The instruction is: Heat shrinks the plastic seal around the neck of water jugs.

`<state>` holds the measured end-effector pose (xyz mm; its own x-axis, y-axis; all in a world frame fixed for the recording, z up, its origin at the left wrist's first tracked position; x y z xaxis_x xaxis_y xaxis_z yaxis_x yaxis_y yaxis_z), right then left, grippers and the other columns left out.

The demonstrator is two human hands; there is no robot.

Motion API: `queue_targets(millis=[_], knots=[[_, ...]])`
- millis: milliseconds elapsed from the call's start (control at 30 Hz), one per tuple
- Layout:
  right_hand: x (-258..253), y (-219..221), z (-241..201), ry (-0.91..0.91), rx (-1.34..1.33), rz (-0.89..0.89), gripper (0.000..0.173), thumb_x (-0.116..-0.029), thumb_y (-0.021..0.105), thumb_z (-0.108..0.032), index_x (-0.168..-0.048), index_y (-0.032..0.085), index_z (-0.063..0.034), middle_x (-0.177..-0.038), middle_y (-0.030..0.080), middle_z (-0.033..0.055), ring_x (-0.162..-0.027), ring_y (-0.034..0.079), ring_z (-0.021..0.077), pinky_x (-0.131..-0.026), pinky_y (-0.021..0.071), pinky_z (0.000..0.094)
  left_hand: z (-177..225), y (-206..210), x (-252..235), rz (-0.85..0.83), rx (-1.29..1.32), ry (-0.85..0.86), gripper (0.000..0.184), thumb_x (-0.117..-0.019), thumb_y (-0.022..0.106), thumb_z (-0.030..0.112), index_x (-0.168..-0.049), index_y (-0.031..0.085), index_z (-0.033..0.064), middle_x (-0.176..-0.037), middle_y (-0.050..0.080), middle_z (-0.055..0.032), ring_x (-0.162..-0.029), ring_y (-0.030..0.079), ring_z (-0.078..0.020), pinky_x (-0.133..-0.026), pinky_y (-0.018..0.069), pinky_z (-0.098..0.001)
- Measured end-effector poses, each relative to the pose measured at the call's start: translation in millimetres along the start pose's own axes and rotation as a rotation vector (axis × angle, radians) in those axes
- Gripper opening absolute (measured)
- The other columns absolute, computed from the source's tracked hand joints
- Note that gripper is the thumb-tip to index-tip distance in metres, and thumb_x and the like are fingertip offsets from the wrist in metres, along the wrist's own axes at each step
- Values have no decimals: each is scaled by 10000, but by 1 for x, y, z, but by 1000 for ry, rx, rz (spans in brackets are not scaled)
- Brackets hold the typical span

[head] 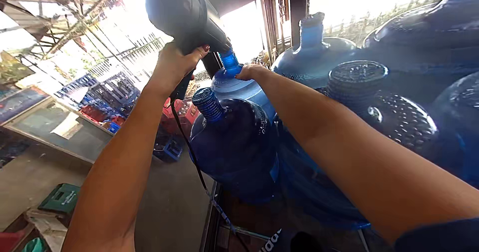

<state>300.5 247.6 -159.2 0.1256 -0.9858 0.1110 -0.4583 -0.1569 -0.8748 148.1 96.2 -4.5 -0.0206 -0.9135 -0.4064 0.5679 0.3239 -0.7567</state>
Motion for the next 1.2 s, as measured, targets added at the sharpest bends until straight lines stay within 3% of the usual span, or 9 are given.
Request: queue_targets(millis=[100, 167, 267, 367, 500, 700, 833, 1033, 1200], knots=[[20, -1, 10, -5, 19, 38, 724, -999, 584, -471, -1436, 480, 96, -1530, 414, 320, -1470, 350, 453, -1137, 279, 681, 8, 12, -1, -32, -111, 29, 453, -978, 659, 473, -1190, 643, 73, -954, 661, -87, -717, 650, -155, -677, 573, -388], [22, 0, 25, -42, -117, 126, 732, -1010, 566, -472, -1459, 458, 96, -1540, 403, 326, -1480, 334, 460, -1162, 222, 702, 12, 21, -4, -56, -142, 26, 469, -976, 660, 482, -1195, 642, 68, -968, 662, -107, -740, 655, -178, -701, 572, -419], [27, -5, 32, -46, -337, 221, 573, -1057, 490, -385, -1383, 541, 83, -1477, 496, 298, -1425, 439, 426, -1138, 320, 654, 10, 26, -5, -74, -189, 14, 499, -961, 677, 498, -1197, 645, 59, -962, 674, -117, -737, 662, -201, -711, 570, -447], [30, -12, 33, 19, -469, 245, 479, -1030, 521, -314, -1313, 601, 64, -1441, 546, 263, -1397, 478, 393, -1120, 347, 637, 2, 21, -5, -88, -197, 30, 503, -958, 690, 487, -1198, 646, 47, -950, 681, -132, -741, 668, -220, -721, 576, -470], [34, -12, 42, 187, -650, 231, 484, -1041, 505, -271, -1387, 528, 67, -1477, 511, 247, -1404, 476, 364, -1112, 393, 571, -17, 3, 3, -16, -199, -11, 489, -964, 680, 491, -1162, 661, 44, -923, 687, -140, -721, 668, -231, -708, 570, -482], [28, -11, 49, 292, -935, 278, 514, -1062, 463, -229, -1486, 407, 56, -1531, 438, 258, -1442, 426, 360, -1136, 382, 535, -37, -25, 21, 70, -39, -56, 477, -984, 651, 483, -1222, 642, 69, -933, 689, -85, -701, 665, -150, -680, 588, -375], [32, -11, 52, 347, -1017, 292, 530, -1077, 444, -238, -1511, 363, 54, -1533, 438, 250, -1440, 437, 336, -1140, 394, 482, -23, -19, 24, 64, -16, 4, 429, -979, 671, 449, -1186, 641, 74, -877, 683, -32, -652, 652, -91, -626, 583, -296], [32, -9, 56, 370, -1117, 316, 501, -1077, 432, -220, -1498, 385, 47, -1537, 428, 246, -1441, 428, 340, -1135, 396, 482, 11, 6, 6, 7, -221, 116, 467, -974, 660, 495, -1156, 665, 64, -892, 679, -78, -694, 640, -147, -696, 558, -402], [27, -7, 60, 380, -1139, 341, 514, -1069, 441, -223, -1499, 387, 54, -1541, 415, 259, -1436, 431, 352, -1131, 398, 494, 11, 13, -4, -55, -361, 79, 492, -974, 654, 515, -1126, 673, 47, -910, 681, -136, -751, 660, -243, -750, 542, -522]])
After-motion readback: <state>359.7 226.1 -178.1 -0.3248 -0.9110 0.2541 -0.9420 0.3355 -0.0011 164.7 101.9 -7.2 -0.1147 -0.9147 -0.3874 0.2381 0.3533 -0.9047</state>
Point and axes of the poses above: each hand's wrist, its own x-axis away from the middle knuckle, its own y-axis out of the palm, z = x × y, the point moved 9 cm from there along -x, towards the middle knuckle
